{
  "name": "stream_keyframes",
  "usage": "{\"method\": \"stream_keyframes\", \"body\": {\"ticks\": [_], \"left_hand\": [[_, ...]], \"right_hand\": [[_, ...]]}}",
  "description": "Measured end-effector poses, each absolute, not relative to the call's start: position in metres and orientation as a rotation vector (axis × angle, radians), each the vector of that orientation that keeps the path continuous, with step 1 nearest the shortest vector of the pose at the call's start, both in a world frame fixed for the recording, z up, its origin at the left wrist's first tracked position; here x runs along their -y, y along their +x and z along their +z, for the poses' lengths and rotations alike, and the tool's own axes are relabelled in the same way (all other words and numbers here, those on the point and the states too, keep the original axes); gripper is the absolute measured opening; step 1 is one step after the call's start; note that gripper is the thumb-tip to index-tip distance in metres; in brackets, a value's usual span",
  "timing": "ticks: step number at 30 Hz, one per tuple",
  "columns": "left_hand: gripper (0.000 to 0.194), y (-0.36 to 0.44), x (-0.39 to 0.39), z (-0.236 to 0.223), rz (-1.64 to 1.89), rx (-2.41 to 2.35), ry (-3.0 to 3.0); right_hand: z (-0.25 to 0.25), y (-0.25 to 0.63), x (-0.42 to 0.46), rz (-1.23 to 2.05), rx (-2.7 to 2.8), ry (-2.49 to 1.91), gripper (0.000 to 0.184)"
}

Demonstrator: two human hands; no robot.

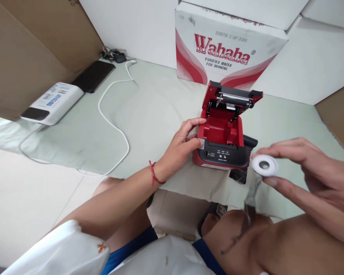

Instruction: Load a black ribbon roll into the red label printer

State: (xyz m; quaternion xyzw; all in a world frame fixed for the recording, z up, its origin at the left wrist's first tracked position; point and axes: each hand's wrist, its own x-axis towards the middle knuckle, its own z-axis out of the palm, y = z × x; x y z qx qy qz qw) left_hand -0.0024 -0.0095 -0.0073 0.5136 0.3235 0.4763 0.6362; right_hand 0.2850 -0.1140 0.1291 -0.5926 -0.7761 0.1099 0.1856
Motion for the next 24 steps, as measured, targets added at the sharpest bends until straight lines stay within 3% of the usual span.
{"method": "stream_keyframes", "body": {"ticks": [8, 12, 19, 24], "left_hand": [[0.053, -0.003, 0.015, -0.005, 1.105, -0.766, 1.202], [0.049, -0.011, 0.023, -0.004, 1.220, -0.750, 1.604], [0.082, -0.005, 0.043, -0.011, 1.411, -0.473, 2.357], [0.074, 0.003, 0.052, -0.016, 1.418, -0.463, 2.467]], "right_hand": [[0.099, 0.226, 0.048, 0.284, 2.129, -1.554, 0.039], [0.083, 0.225, 0.030, 0.303, 2.181, -1.622, 0.043], [0.071, 0.217, 0.022, 0.254, 2.188, -1.670, 0.043], [0.066, 0.216, 0.017, 0.270, 2.188, -1.734, 0.045]]}}
